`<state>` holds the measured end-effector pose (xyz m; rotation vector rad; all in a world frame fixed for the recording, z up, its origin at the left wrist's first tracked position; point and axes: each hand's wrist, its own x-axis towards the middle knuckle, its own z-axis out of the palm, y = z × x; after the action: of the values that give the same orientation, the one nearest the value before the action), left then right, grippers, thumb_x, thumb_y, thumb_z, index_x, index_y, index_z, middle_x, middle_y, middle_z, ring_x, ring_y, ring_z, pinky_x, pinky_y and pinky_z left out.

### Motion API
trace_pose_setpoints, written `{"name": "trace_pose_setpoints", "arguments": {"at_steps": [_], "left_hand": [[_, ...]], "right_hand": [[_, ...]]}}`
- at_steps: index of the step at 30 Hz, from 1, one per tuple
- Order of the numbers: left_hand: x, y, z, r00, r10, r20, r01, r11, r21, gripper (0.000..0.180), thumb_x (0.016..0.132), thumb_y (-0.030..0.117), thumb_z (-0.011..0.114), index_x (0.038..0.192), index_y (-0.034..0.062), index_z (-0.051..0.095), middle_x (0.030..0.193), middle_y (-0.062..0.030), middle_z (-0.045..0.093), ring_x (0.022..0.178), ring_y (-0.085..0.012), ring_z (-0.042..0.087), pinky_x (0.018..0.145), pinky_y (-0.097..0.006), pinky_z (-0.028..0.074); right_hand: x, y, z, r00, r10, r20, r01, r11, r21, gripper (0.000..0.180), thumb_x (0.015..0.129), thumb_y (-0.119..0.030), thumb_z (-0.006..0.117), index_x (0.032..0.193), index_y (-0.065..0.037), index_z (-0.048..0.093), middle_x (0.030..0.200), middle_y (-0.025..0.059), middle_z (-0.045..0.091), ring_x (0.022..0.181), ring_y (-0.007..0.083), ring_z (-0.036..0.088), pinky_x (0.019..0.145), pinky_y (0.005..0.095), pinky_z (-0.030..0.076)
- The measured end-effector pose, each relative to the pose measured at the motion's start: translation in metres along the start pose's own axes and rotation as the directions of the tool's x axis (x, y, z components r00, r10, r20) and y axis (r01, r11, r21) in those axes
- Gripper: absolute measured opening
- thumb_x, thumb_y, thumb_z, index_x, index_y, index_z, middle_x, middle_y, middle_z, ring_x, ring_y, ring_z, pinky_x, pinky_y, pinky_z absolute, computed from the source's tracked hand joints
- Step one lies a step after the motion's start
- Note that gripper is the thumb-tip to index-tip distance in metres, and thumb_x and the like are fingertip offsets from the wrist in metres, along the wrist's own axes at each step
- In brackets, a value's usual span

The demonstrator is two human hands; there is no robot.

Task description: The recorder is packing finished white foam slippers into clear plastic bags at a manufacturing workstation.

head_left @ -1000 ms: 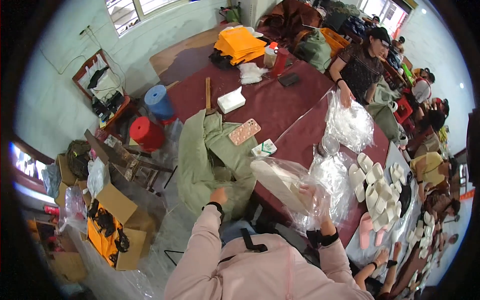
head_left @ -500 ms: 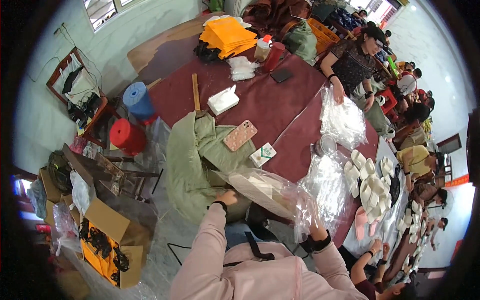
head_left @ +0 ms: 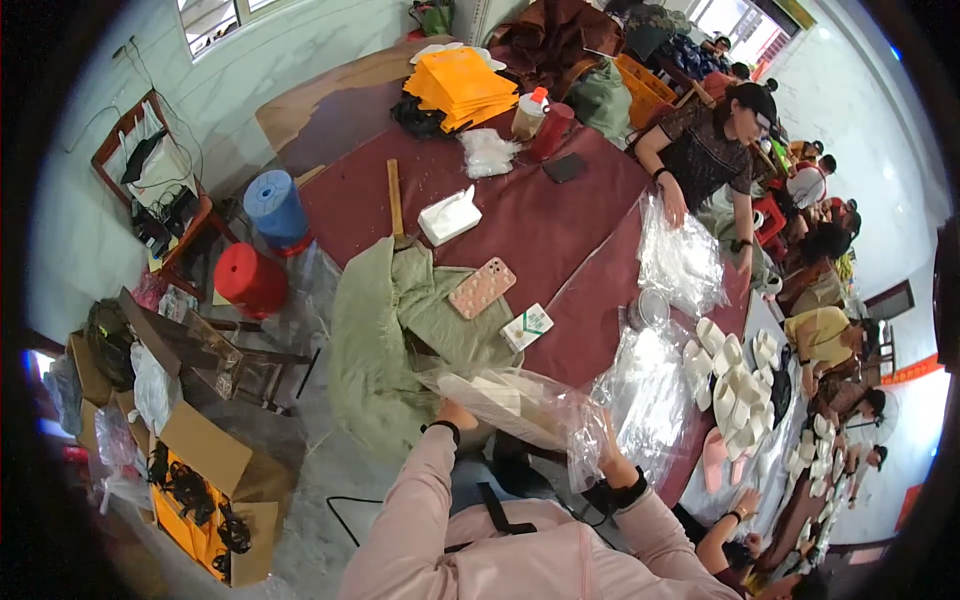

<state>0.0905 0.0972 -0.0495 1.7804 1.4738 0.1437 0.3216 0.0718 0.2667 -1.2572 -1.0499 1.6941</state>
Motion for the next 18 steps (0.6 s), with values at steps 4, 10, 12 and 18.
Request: {"name": "trace_pose_setpoints", "arguments": {"at_steps": [4,10,12,18], "left_hand": [[-0.023,0.036,-0.014,0.968,-0.056,0.246,0.057,0.998,0.004,0.070,0.068,0.035,0.055,0.132,0.0127,0.035,0.136,-0.0167,0.033,0.130,-0.0346,0.016,0.105,-0.051,0.007],[-0.061,0.073,-0.079,0.680,-0.313,0.663,-0.017,0.897,0.441,0.078,0.060,0.051,0.064,0.127,0.0170,0.046,0.137,-0.0127,0.034,0.131,-0.0315,0.019,0.103,-0.056,0.002],[-0.073,0.062,-0.082,0.635,-0.365,0.681,-0.032,0.868,0.496,0.070,0.065,0.049,0.060,0.126,0.0175,0.046,0.136,-0.0114,0.035,0.129,-0.0307,0.022,0.102,-0.056,0.004],[-0.099,0.021,-0.093,0.503,-0.524,0.687,-0.135,0.737,0.662,0.048,0.081,0.042,0.049,0.123,0.0190,0.049,0.133,-0.0076,0.040,0.124,-0.0281,0.033,0.100,-0.056,0.012]], "right_hand": [[0.013,-0.005,0.017,0.956,-0.261,0.136,0.294,0.827,-0.479,0.024,0.079,-0.007,0.055,0.103,-0.003,0.059,0.096,0.0075,0.062,0.087,0.0176,0.058,0.077,0.0291,0.046],[0.019,-0.011,0.030,0.981,-0.177,0.083,0.195,0.874,-0.445,0.022,0.078,-0.008,0.055,0.099,-0.004,0.062,0.100,0.0080,0.062,0.087,0.0186,0.058,0.080,0.0289,0.045],[0.030,0.005,0.026,0.949,-0.256,0.181,0.314,0.788,-0.529,0.023,0.079,-0.010,0.055,0.099,-0.003,0.062,0.100,0.0087,0.062,0.089,0.0193,0.058,0.081,0.0297,0.045],[0.043,0.028,0.034,0.972,-0.131,0.193,0.189,0.927,-0.324,0.026,0.077,-0.020,0.057,0.099,-0.007,0.061,0.102,0.0090,0.061,0.092,0.0238,0.057,0.080,0.0344,0.045]]}}
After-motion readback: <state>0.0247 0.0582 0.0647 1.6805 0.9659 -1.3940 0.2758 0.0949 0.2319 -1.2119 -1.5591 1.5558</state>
